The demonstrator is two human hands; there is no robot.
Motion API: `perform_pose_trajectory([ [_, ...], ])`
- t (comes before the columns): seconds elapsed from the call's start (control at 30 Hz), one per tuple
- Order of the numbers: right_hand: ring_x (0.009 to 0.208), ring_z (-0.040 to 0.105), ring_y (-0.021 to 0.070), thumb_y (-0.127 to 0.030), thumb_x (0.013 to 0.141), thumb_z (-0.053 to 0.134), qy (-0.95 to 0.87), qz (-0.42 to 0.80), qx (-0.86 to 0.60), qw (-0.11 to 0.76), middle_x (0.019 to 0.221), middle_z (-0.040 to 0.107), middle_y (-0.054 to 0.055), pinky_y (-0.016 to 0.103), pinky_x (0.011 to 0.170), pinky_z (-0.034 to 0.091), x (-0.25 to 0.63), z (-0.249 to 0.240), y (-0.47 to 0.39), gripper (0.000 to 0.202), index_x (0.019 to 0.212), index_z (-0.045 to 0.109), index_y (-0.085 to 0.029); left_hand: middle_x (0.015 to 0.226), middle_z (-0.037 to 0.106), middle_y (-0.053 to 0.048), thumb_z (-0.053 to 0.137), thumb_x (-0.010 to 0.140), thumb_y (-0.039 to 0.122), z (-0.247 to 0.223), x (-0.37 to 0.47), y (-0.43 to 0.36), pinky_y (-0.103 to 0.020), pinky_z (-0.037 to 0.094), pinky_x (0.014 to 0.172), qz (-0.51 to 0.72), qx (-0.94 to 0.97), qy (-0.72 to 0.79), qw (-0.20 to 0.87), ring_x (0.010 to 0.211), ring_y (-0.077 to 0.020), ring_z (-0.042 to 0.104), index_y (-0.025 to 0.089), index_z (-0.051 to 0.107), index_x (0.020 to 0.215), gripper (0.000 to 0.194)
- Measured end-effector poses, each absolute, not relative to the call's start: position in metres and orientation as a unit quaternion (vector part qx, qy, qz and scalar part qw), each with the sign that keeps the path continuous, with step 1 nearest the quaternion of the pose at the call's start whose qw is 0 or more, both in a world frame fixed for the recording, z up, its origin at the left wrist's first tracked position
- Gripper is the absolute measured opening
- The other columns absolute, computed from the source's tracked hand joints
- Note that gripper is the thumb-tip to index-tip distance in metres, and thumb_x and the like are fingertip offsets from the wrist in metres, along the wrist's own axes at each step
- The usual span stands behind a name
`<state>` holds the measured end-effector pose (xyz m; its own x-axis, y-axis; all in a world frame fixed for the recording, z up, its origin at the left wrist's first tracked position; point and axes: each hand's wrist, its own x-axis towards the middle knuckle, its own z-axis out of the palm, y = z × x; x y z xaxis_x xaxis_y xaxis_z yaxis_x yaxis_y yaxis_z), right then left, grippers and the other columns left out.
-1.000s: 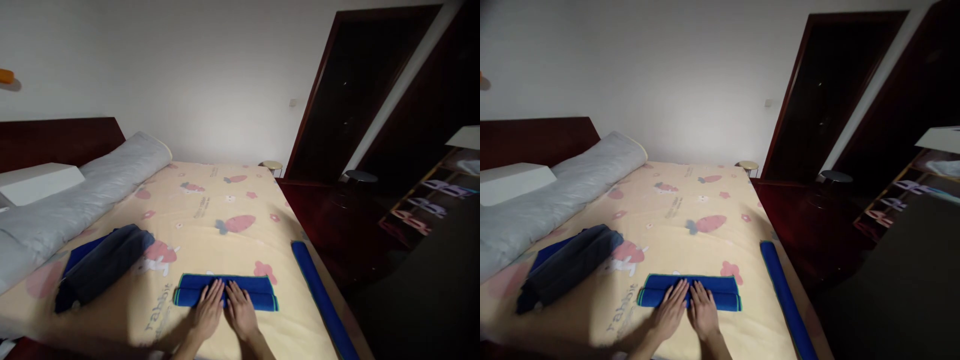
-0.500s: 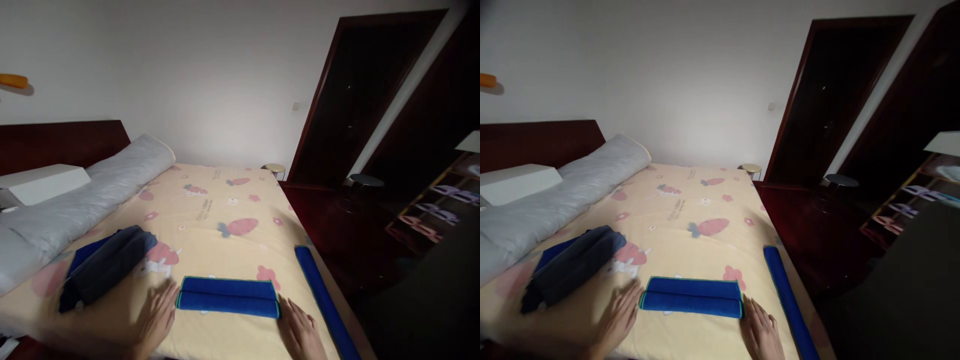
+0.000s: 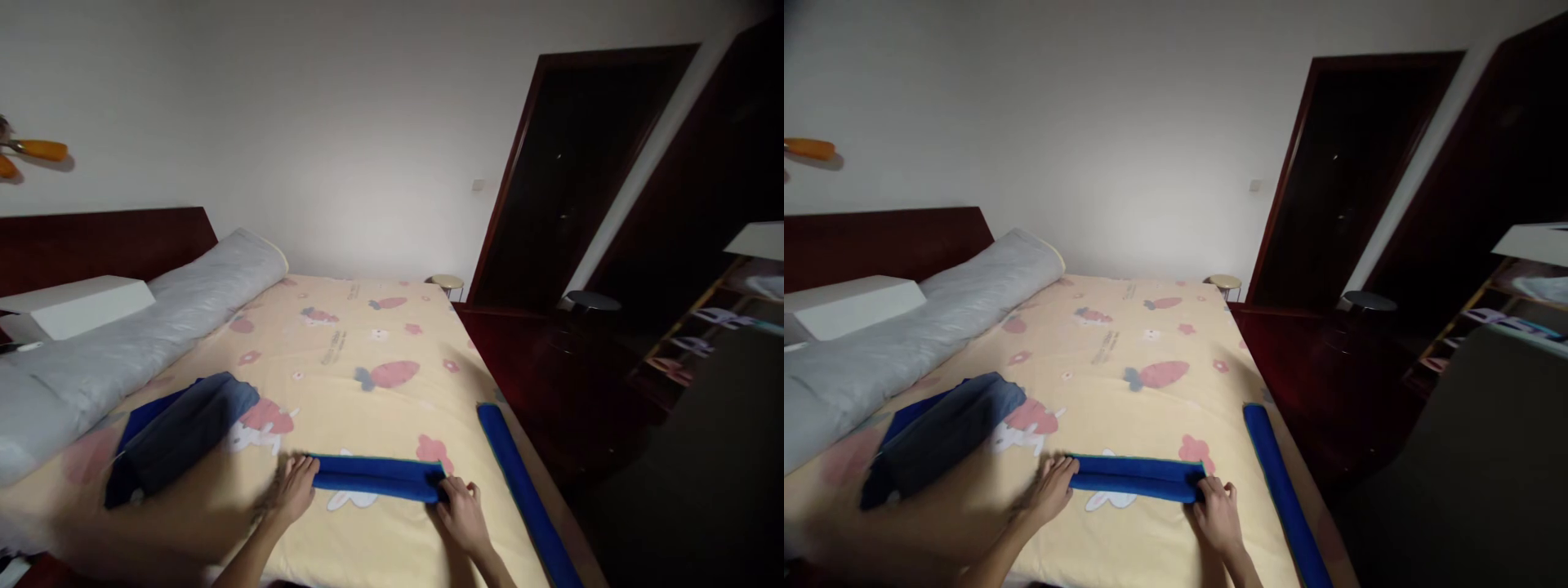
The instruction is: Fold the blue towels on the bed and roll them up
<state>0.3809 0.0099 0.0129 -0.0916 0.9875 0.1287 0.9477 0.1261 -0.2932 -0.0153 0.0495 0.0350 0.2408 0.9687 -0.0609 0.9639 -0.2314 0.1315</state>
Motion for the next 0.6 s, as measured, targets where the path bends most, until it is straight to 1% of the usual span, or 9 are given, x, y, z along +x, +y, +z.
perform_pose_trajectory([
  [0.07, 0.101, 0.060, 0.0230, -0.018, 0.077, 0.046, -0.727, 0.082, -0.668, 0.134, 0.100, 0.070, 0.006, 0.040, 0.092, 0.035, 0.381, 0.016, 0.016, 0.023, 0.088, 0.065, -0.020, 0.116, 0.069, -0.006, 0.046, 0.074, 0.003, 0.037, -0.017, 0.054, -0.043, 0.031, 0.107, 0.010, 0.783, 0.617, 0.077, 0.118, -0.0213, 0.057, 0.022, 0.064, 0.108, 0.043],
  [0.13, 0.102, 0.060, 0.0238, -0.019, 0.077, 0.045, -0.723, 0.085, -0.674, 0.129, 0.102, 0.071, 0.007, 0.040, 0.091, 0.036, 0.381, 0.014, 0.023, 0.024, 0.088, 0.067, -0.020, 0.111, 0.071, -0.005, 0.048, 0.073, 0.004, 0.036, -0.018, 0.056, -0.043, 0.035, 0.104, 0.001, 0.779, 0.621, 0.084, 0.113, -0.0208, 0.061, 0.022, 0.065, 0.103, 0.039],
  [0.2, 0.106, 0.059, 0.0257, -0.020, 0.078, 0.046, -0.713, 0.080, -0.684, 0.127, 0.111, 0.070, 0.008, 0.041, 0.091, 0.037, 0.382, 0.012, 0.029, 0.030, 0.099, 0.067, -0.021, 0.109, 0.072, -0.005, 0.047, 0.073, 0.004, 0.035, -0.019, 0.056, -0.045, 0.037, 0.102, -0.002, 0.771, 0.632, 0.082, 0.111, -0.0220, 0.062, 0.022, 0.066, 0.101, 0.038],
  [0.3, 0.111, 0.057, 0.0296, -0.016, 0.080, 0.043, -0.693, 0.053, -0.707, 0.130, 0.120, 0.066, 0.012, 0.046, 0.094, 0.036, 0.377, 0.009, 0.033, 0.043, 0.118, 0.062, -0.019, 0.121, 0.068, -0.014, 0.040, 0.077, 0.002, 0.030, -0.013, 0.055, -0.056, 0.031, 0.107, 0.009, 0.753, 0.657, 0.046, 0.121, -0.0293, 0.056, 0.016, 0.065, 0.111, 0.044],
  [0.37, 0.115, 0.055, 0.0306, -0.013, 0.082, 0.039, -0.685, 0.028, -0.714, 0.142, 0.123, 0.064, 0.015, 0.048, 0.098, 0.034, 0.362, 0.007, 0.033, 0.047, 0.124, 0.059, -0.017, 0.134, 0.060, -0.018, 0.037, 0.078, 0.001, 0.024, 0.004, 0.053, -0.058, 0.025, 0.111, 0.019, 0.750, 0.661, 0.023, 0.130, -0.0308, 0.048, 0.013, 0.059, 0.126, 0.054],
  [0.43, 0.122, 0.052, 0.0294, -0.015, 0.085, 0.039, -0.710, 0.007, -0.682, 0.177, 0.130, 0.061, 0.014, 0.046, 0.102, 0.034, 0.335, 0.004, 0.031, 0.049, 0.131, 0.056, -0.018, 0.145, 0.052, -0.013, 0.038, 0.077, 0.001, 0.014, 0.030, 0.050, -0.051, 0.025, 0.115, 0.038, 0.781, 0.623, 0.016, 0.137, -0.0263, 0.041, 0.015, 0.049, 0.139, 0.065],
  [0.5, 0.128, 0.049, 0.0269, -0.020, 0.088, 0.041, -0.768, 0.000, -0.603, 0.215, 0.139, 0.056, 0.011, 0.044, 0.104, 0.035, 0.300, -0.003, 0.028, 0.053, 0.140, 0.048, -0.022, 0.153, 0.043, -0.007, 0.040, 0.075, 0.003, 0.003, 0.060, 0.046, -0.042, 0.027, 0.116, 0.067, 0.831, 0.552, 0.011, 0.142, -0.0213, 0.035, 0.019, 0.039, 0.146, 0.074],
  [0.53, 0.131, 0.048, 0.0258, -0.023, 0.089, 0.042, -0.796, 0.002, -0.561, 0.228, 0.143, 0.053, 0.009, 0.043, 0.105, 0.035, 0.283, -0.008, 0.027, 0.055, 0.144, 0.043, -0.023, 0.155, 0.039, -0.005, 0.041, 0.075, 0.005, -0.002, 0.072, 0.045, -0.040, 0.028, 0.116, 0.083, 0.851, 0.519, 0.001, 0.143, -0.0201, 0.032, 0.019, 0.033, 0.149, 0.076],
  [0.6, 0.136, 0.043, 0.0240, -0.024, 0.091, 0.040, -0.830, 0.008, -0.507, 0.234, 0.150, 0.044, 0.007, 0.042, 0.107, 0.036, 0.264, -0.017, 0.024, 0.058, 0.149, 0.034, -0.025, 0.158, 0.033, -0.004, 0.041, 0.082, 0.013, -0.009, 0.082, 0.042, -0.040, 0.028, 0.117, 0.104, 0.870, 0.481, -0.028, 0.145, -0.0202, 0.029, 0.019, 0.023, 0.153, 0.073],
])
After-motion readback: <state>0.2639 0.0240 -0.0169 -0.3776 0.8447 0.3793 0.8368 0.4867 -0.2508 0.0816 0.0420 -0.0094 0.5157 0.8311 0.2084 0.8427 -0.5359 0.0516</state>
